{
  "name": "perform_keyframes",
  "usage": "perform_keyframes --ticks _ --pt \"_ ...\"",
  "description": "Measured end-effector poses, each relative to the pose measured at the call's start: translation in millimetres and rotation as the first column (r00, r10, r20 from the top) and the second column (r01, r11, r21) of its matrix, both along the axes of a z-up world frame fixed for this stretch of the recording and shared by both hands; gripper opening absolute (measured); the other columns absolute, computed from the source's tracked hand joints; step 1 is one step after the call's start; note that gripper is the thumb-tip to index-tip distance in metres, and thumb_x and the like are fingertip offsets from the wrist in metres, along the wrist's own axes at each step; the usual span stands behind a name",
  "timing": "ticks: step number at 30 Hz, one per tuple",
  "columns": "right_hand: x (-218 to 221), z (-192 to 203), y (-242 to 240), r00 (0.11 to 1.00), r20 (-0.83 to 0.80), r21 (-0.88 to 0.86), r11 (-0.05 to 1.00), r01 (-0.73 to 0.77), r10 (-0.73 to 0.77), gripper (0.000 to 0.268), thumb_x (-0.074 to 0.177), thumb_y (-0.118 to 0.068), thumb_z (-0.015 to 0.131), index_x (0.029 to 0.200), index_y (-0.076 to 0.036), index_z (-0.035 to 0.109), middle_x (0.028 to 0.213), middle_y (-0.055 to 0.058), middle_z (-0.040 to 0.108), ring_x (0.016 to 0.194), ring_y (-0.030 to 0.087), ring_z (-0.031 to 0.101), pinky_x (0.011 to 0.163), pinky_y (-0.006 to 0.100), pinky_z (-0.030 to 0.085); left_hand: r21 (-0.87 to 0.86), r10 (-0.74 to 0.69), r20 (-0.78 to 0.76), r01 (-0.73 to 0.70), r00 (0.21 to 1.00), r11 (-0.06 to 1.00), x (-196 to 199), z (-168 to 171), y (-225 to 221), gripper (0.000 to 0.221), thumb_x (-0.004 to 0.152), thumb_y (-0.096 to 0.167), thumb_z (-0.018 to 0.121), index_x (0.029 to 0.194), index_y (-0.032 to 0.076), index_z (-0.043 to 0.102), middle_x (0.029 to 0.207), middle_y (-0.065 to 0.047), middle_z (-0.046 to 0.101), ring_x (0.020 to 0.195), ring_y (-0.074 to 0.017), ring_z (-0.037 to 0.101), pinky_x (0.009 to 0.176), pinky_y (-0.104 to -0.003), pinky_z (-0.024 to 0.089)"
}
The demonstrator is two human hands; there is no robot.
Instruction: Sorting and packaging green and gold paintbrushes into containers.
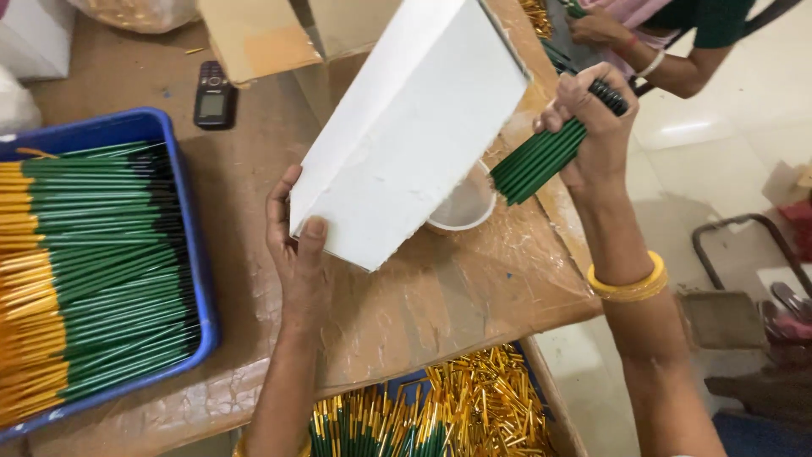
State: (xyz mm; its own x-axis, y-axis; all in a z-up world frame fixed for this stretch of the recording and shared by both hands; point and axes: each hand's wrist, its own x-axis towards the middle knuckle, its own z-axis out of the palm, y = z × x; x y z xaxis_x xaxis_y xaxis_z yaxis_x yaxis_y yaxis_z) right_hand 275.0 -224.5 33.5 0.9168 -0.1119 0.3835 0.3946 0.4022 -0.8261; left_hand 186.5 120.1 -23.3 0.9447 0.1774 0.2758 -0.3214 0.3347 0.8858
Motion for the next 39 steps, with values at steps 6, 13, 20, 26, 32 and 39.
perform_keyframes --ticks 6,13,20,26,32,39 --pt "-15.5 13.5 -60.2 0.994 0.084 -0.059 0.995 0.079 -0.074 0.018 0.109 -0.002 0.073 0.100 -0.006 0.057 0.072 0.006 0.053 0.063 0.018 0.060 0.065 0.037 0.057 0.122 -0.051 0.017 0.049 0.999 0.991 2.5 -12.9 -10.4 0.098 0.087 0.053 0.081 0.156 -0.001 0.038 0.153 -0.018 0.048 0.144 -0.0268 0.046 0.122 -0.040 0.038" --pt "-17.3 4.2 -89.2 0.965 0.205 -0.165 0.966 0.197 -0.162 0.020 0.110 0.003 0.074 0.103 -0.005 0.057 0.077 0.007 0.058 0.062 0.017 0.060 0.063 0.034 0.056 0.146 -0.087 -0.174 0.113 0.981 0.983 -7.0 7.7 -28.4 0.096 0.080 0.034 0.086 0.156 0.007 0.035 0.146 -0.018 0.053 0.137 -0.0294 0.054 0.115 -0.041 0.048" --pt "0.9 -56.6 -84.7 0.933 0.256 -0.449 0.823 0.348 -0.255 0.018 0.100 0.004 0.071 0.094 -0.005 0.057 0.078 0.006 0.062 0.066 0.016 0.062 0.063 0.031 0.053 0.738 0.015 0.135 -0.110 0.991 0.665 -1.0 -0.2 -28.3 0.100 0.071 0.031 0.093 0.151 0.008 0.037 0.144 -0.024 0.045 0.131 -0.0369 0.055 0.104 -0.047 0.051" --pt "30.2 -71.3 -171.7 0.948 -0.186 0.257 0.919 0.299 -0.257 0.023 0.096 -0.008 0.073 0.081 -0.010 0.056 0.069 0.001 0.058 0.063 0.016 0.061 0.067 0.037 0.055 0.314 -0.061 -0.084 0.084 0.995 0.946 3.2 -17.7 -20.3 0.086 0.087 0.040 0.079 0.154 0.006 0.037 0.146 -0.019 0.053 0.134 -0.0287 0.057 0.113 -0.044 0.050" --pt "3.9 -30.2 -117.0 0.984 -0.108 0.322 0.931 0.173 -0.145 0.028 0.103 -0.012 0.073 0.083 -0.011 0.053 0.071 0.001 0.053 0.066 0.016 0.059 0.074 0.040 0.055 0.000 -0.040 -0.006 0.040 0.999 0.999 5.1 -21.9 -17.7 0.082 0.098 0.050 0.071 0.153 0.001 0.037 0.151 -0.018 0.048 0.141 -0.0265 0.050 0.120 -0.043 0.044" --pt "-32.8 12.6 14.0 0.977 0.214 -0.035 0.999 0.013 -0.006 0.018 0.107 -0.006 0.070 0.100 -0.008 0.054 0.069 0.003 0.053 0.061 0.014 0.058 0.067 0.033 0.055 -0.216 -0.044 -0.055 0.032 0.998 0.976 13.0 -33.0 -5.5 0.090 0.093 0.061 0.068 0.152 0.002 0.036 0.146 -0.016 0.049 0.136 -0.0260 0.051 0.112 -0.041 0.045"
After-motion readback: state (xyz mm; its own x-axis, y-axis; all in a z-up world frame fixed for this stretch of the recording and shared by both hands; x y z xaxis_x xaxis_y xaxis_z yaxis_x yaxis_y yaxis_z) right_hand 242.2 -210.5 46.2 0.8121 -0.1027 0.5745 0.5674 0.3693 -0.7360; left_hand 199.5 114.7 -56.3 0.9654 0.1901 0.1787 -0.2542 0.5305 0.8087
